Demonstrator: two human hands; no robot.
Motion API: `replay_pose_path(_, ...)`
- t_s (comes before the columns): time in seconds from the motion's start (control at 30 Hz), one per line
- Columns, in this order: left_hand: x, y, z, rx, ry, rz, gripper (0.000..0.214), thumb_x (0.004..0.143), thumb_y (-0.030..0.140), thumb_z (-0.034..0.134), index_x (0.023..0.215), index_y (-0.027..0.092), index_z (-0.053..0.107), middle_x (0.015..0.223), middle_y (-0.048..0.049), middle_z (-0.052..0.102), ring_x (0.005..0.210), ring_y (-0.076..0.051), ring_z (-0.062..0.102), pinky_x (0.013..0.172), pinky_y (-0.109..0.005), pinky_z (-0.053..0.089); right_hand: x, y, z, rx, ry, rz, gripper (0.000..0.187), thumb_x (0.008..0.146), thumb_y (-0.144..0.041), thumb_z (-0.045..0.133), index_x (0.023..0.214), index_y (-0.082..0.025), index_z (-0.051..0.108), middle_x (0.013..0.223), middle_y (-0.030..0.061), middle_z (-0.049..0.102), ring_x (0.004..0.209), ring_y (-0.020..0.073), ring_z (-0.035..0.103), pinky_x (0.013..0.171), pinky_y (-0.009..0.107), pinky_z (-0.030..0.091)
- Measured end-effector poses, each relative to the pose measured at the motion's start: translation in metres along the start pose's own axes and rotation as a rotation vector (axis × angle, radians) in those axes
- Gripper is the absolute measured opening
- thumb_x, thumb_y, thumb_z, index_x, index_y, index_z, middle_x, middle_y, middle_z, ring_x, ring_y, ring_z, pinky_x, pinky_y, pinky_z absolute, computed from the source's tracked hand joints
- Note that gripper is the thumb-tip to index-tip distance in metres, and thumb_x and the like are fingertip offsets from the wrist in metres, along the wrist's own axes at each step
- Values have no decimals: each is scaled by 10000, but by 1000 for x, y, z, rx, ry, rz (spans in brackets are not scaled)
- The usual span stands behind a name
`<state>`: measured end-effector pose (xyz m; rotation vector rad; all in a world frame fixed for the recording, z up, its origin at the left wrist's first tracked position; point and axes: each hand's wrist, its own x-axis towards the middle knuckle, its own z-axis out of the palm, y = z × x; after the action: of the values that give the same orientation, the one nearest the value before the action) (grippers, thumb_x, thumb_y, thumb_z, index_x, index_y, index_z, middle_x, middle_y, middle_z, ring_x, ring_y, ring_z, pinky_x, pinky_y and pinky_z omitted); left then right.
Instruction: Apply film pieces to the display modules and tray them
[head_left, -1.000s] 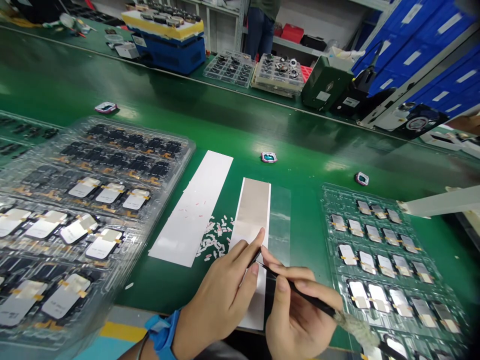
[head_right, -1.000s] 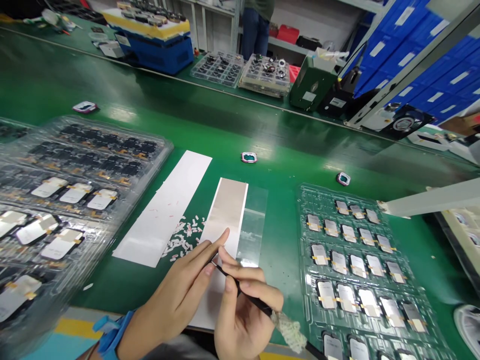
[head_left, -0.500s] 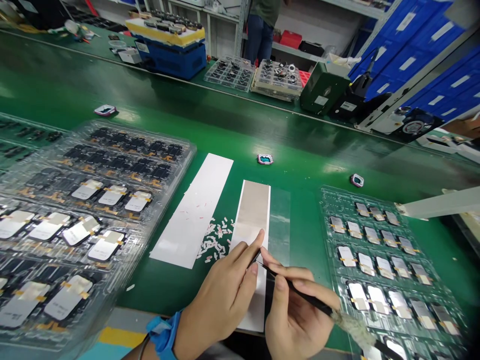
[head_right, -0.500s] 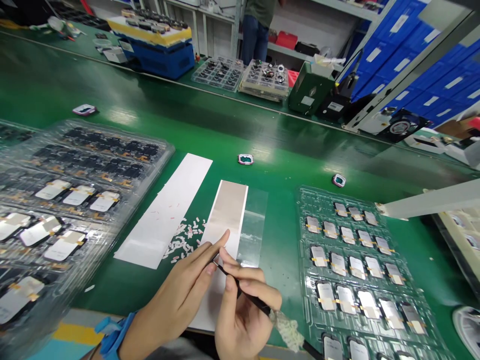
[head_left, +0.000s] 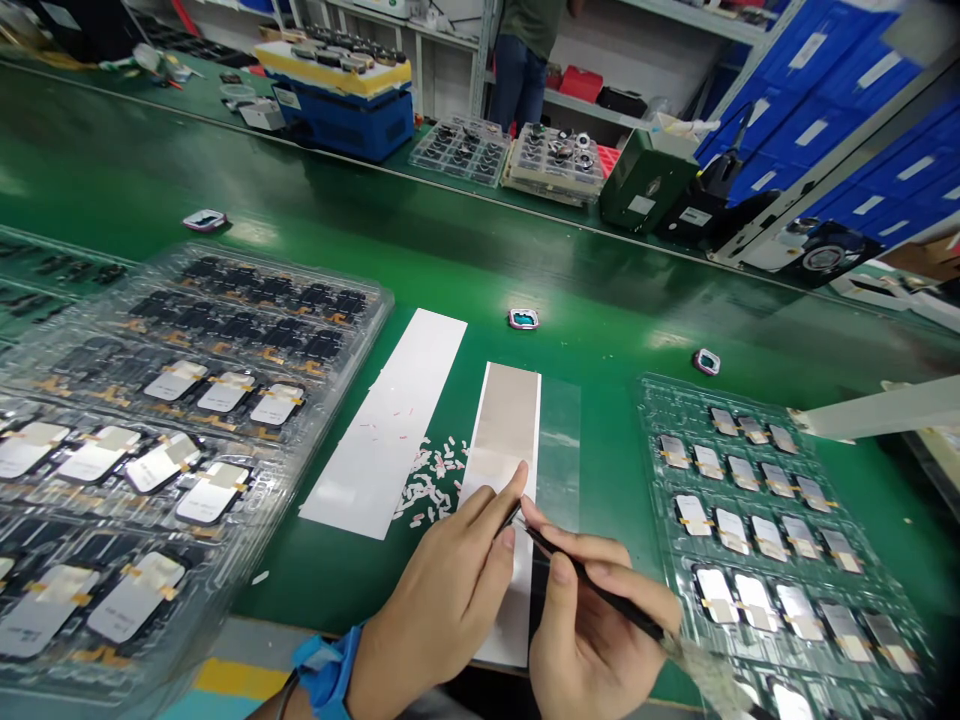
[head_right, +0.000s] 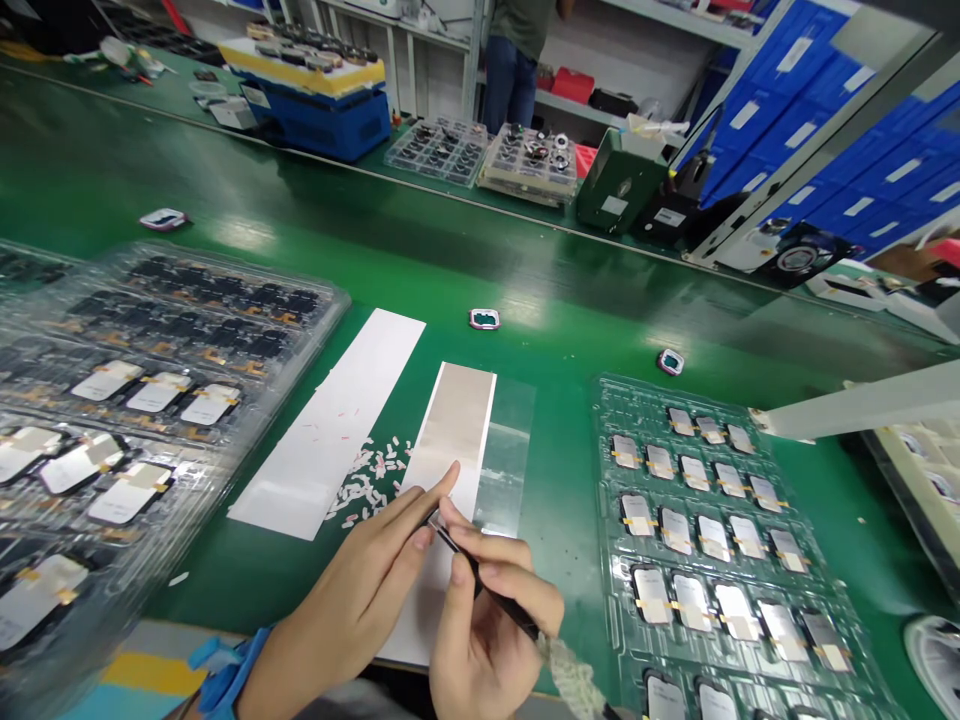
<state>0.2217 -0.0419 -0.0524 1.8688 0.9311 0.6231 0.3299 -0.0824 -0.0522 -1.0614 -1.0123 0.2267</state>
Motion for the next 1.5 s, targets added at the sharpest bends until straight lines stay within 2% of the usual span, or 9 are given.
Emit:
replay_pose_path(0.17, -1, 0, 0, -24, 1, 5, 527, 1045, 265, 267, 1572, 281, 262, 1064, -84, 622, 911, -220, 610, 868, -361, 537, -1, 0, -2, 7, -15, 7, 241, 896, 0, 585, 1005, -194, 492, 882, 29, 718, 854, 174, 748, 790, 376, 672)
replay_pose_path(0.67, -4, -2, -1, -45, -9, 20, 527, 1047, 281, 286, 1573, 283, 250, 1090, -79, 623, 942, -217, 621, 890, -373, 533, -1, 2, -3, 47, -70, 25, 244, 889, 37, 554, 985, -182, 504, 884, 28, 712, 903, 155, 741, 861, 329, 638)
replay_pose_path(0.83, 2, -2, 0, -24, 20, 38, 492, 1048, 267, 317, 1538, 301, 340, 1046, -58, 665, 936, -203, 652, 836, -329, 541, -1, 1, -4, 80, 11, 35, 242, 899, 24, 534, 1018, -185, 510, 893, 25, 699, 859, 145, 732, 798, 315, 652)
replay_pose_path(0.93, 3, -2, 2, -19, 28, 66, 512, 1033, 225, 330, 1540, 287, 335, 1075, -65, 685, 942, -196, 670, 793, -304, 541, -2, 0, -3, 89, 41, 70, 237, 901, 10, 541, 1009, -200, 520, 878, 11, 696, 827, 131, 719, 773, 297, 645)
replay_pose_path(1.1, 0, -6, 3, -24, 25, 84, 548, 1009, 203, 350, 1548, 293, 317, 1048, -64, 695, 945, -217, 676, 806, -331, 554, -1, -4, -7, 62, 39, 77, 177, 942, -75, 505, 1032, -218, 555, 853, 11, 664, 818, 171, 685, 756, 372, 609)
replay_pose_path(1.17, -1, -7, 1, -46, 15, 104, 540, 1020, 211, 339, 1551, 301, 307, 1125, -73, 684, 1053, -231, 653, 876, -347, 543, 3, -4, -16, -42, -13, 77, 188, 961, -103, 461, 996, -224, 601, 819, 12, 618, 787, 169, 642, 701, 324, 560)
replay_pose_path(1.27, -4, -4, -2, -90, -4, 150, 546, 1035, 225, 324, 1571, 301, 246, 1219, -83, 656, 1158, -238, 611, 949, -349, 508, 11, -7, -31, -302, -247, 103, 211, 950, -140, 477, 999, -235, 659, 838, 22, 554, 743, 153, 562, 608, 255, 474)
replay_pose_path(1.37, -7, 1, -5, -138, -48, 202, 565, 1040, 257, 314, 1585, 319, 179, 1109, -63, 679, 981, -219, 663, 833, -325, 528, 16, -17, -41, -425, -450, 134, 195, 893, -186, 589, 1064, -256, 650, 883, 19, 534, 705, 143, 543, 565, 235, 459)
replay_pose_path(1.5, -13, 9, -10, -149, -178, 208, 602, 1047, 287, 275, 1599, 298, 35, 900, -28, 651, 704, -177, 616, 635, -290, 494, 24, -37, -55, -409, -573, 179, 41, 884, -216, 635, 904, -251, 629, 855, -3, 578, 550, 95, 499, 457, 207, 373)
